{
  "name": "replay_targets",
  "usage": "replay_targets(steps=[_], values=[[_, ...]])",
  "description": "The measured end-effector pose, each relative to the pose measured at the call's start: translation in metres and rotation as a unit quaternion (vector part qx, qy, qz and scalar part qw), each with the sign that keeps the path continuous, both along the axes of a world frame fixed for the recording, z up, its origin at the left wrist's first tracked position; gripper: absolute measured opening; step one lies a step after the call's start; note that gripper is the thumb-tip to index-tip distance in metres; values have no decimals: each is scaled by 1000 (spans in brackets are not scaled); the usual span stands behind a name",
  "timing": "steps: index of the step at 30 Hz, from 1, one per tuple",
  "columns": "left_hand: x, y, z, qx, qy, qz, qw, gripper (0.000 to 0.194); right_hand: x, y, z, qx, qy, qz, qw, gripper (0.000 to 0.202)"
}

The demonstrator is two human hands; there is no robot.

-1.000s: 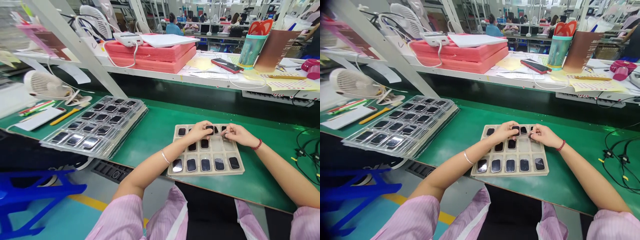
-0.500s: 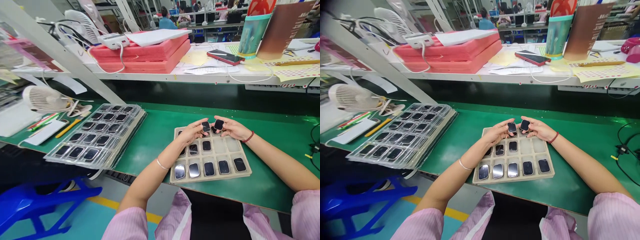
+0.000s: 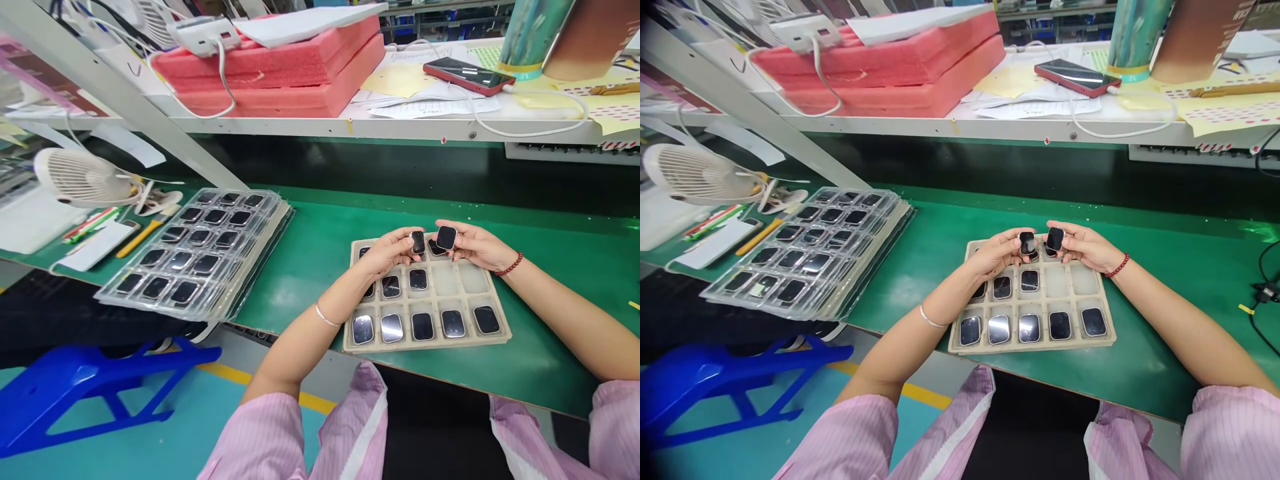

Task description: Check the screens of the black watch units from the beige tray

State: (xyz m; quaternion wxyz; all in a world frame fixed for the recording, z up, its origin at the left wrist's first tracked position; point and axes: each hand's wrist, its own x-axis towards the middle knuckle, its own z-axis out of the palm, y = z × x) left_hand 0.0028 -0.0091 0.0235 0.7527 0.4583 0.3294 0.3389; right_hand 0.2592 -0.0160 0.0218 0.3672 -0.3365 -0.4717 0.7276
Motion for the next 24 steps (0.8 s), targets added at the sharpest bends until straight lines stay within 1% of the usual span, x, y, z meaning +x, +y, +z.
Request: replay_targets(steps=[3,5,7,9,13,18,21,24], values=[[0,0,-2,11,11,1,1000,62,-1,-1,-1,35,-33,5,999,50],[0,1,-3,18,17,2,1000,66,-3,-2,0,63,-59,13,996,51],[1,0,-4,20,18,7,1000,67,-5,-3,1,69,-73,18,995,51],[2,0,-5,22,18,14,1000,62,-7,-4,3,56,-74,11,996,51],[4,-3,-5,49,33,30,998,49,-12,-6,5,42,-73,-31,996,49],[8,-8,-3,109,64,26,992,52,-20,-10,4,87,-111,-53,989,40],[9,-9,-1,114,85,27,989,51,-21,-12,4,111,-130,-53,984,32],[9,-10,2,114,98,30,988,47,-22,-11,4,109,-131,-55,984,31]])
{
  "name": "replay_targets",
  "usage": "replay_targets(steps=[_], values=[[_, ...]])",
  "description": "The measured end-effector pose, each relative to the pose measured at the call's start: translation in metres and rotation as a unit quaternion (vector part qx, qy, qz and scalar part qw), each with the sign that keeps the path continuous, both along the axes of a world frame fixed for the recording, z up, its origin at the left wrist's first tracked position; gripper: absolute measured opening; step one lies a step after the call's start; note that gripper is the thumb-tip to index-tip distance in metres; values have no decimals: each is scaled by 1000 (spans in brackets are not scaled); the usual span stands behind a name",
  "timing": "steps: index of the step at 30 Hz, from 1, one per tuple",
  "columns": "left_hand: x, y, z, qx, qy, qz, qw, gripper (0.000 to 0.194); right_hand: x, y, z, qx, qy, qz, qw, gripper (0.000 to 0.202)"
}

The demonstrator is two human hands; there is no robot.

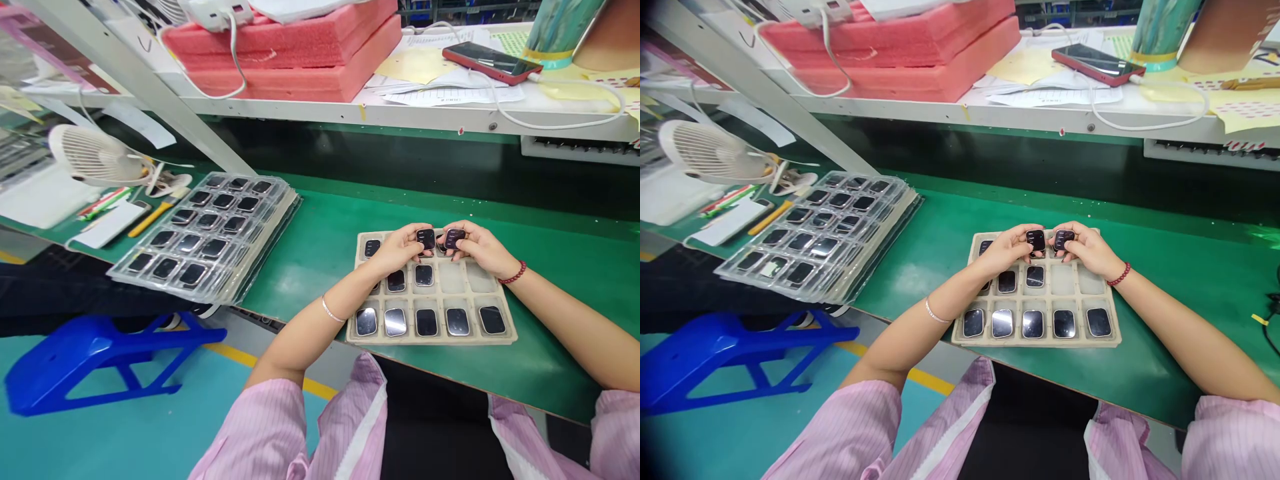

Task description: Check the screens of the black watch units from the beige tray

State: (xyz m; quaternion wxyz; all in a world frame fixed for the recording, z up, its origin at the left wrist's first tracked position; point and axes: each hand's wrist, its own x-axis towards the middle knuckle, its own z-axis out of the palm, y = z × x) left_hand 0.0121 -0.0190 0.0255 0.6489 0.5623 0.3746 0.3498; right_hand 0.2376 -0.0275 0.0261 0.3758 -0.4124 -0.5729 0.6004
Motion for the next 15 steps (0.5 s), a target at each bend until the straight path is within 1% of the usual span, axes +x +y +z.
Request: replay_targets(steps=[5,7,12,15], values=[[-1,0,3,10,4,10,1000,30,2,0,0,-14,39,-13,999,27],[-1,0,2,5,6,13,1000,27,2,0,0,-18,44,-15,999,27],[-1,0,3,12,-4,20,1000,29,3,-1,1,-16,43,-6,999,26],[0,0,4,13,-4,18,1000,38,3,-1,0,7,32,-4,999,30]])
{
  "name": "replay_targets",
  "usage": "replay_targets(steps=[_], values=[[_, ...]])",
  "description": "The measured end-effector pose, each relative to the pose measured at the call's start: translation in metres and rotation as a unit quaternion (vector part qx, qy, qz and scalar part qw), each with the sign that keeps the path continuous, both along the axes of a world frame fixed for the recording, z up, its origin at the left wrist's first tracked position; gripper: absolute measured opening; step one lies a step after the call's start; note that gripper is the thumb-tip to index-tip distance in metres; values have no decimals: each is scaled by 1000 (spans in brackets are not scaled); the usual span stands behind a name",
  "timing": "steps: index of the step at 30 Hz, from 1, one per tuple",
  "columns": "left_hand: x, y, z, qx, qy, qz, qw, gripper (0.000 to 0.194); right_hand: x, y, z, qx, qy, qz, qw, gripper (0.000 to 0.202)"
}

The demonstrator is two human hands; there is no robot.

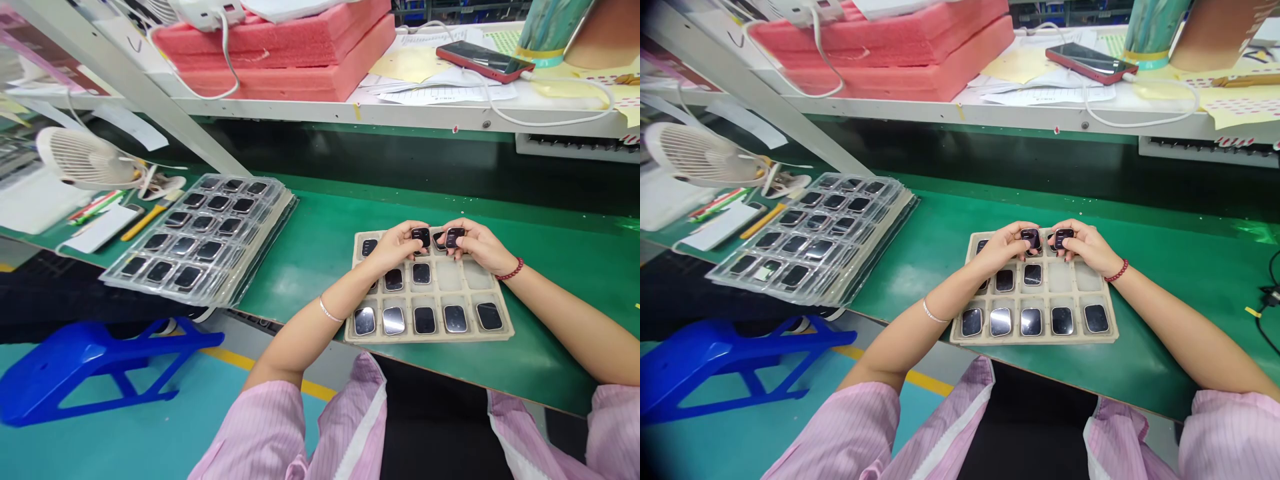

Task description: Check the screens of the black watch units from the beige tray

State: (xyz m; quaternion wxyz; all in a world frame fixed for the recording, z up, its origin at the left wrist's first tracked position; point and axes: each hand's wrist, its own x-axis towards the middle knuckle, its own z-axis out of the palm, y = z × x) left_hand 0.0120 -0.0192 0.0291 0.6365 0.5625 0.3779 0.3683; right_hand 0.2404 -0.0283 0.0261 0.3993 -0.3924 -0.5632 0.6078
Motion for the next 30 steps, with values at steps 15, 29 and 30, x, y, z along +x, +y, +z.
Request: replay_targets(steps=[15,29,30], values=[[-1,1,-3,5,30,10,999,30,-2,-2,1,0,-47,7,999,31],[-1,0,-2,13,27,5,1000,30,-3,-1,-1,-2,-44,4,999,28],[-1,0,-2,11,29,4,1000,30,-3,-1,-1,-1,-43,5,999,28]])
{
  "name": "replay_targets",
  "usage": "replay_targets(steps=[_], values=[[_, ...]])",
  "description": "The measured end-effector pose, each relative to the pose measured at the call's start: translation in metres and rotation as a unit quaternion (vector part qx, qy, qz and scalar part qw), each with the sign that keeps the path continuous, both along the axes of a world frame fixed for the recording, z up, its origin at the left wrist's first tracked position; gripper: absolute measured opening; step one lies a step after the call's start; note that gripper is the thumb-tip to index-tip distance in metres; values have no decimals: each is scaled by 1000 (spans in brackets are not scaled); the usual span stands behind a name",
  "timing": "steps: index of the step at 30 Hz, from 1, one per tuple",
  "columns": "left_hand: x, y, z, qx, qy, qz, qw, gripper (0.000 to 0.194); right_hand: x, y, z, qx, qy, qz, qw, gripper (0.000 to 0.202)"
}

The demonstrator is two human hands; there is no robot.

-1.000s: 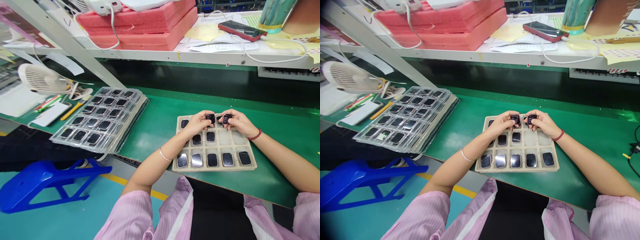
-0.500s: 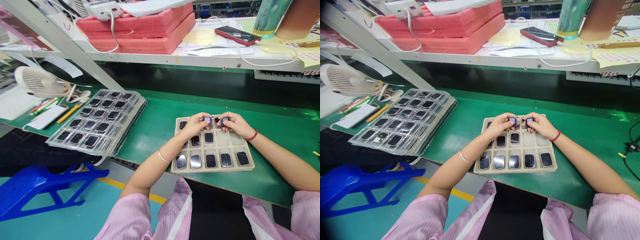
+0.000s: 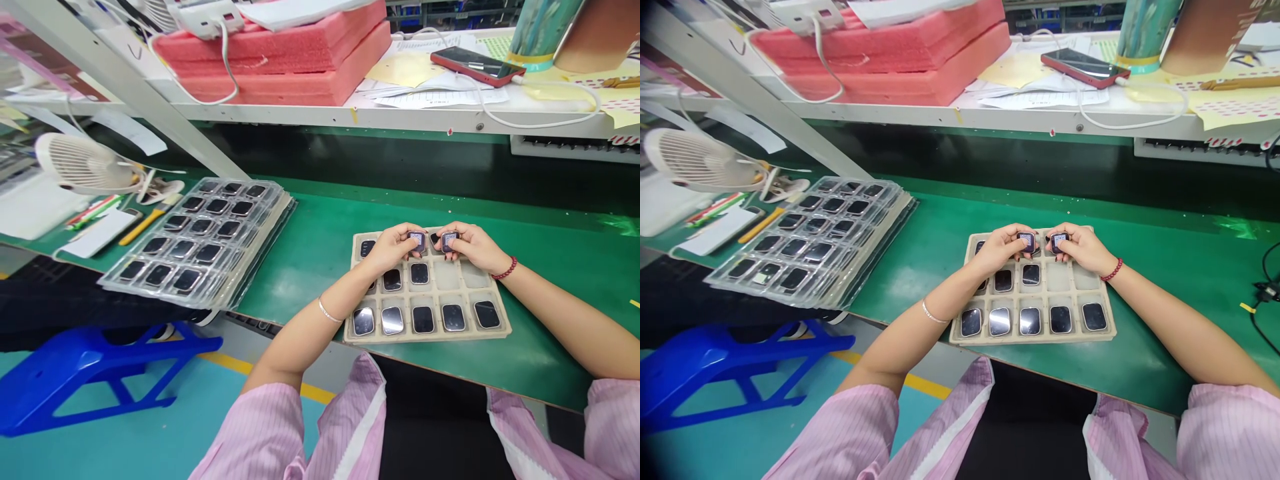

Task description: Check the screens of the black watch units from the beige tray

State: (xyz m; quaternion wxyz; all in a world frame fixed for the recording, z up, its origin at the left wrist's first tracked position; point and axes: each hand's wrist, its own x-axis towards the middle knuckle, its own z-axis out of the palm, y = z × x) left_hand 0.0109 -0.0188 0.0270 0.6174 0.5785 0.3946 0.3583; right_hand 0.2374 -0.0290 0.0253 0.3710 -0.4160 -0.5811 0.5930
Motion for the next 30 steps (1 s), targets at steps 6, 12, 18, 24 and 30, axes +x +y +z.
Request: replay_targets(steps=[6,12,18,24,30], values=[[0,1,0,-5,7,10,1000,29,-1,0,1,-1,3,1,1000,23],[1,1,0,-2,9,11,1000,26,-2,0,2,11,-5,-2,1000,23],[1,1,1,-5,5,15,1000,26,-2,0,3,12,-7,5,1000,22],[1,1,0,-5,10,11,1000,29,-1,0,-1,22,-14,2,1000,22],[0,1,0,1,6,8,1000,27,-1,0,0,13,-9,0,1000,26]])
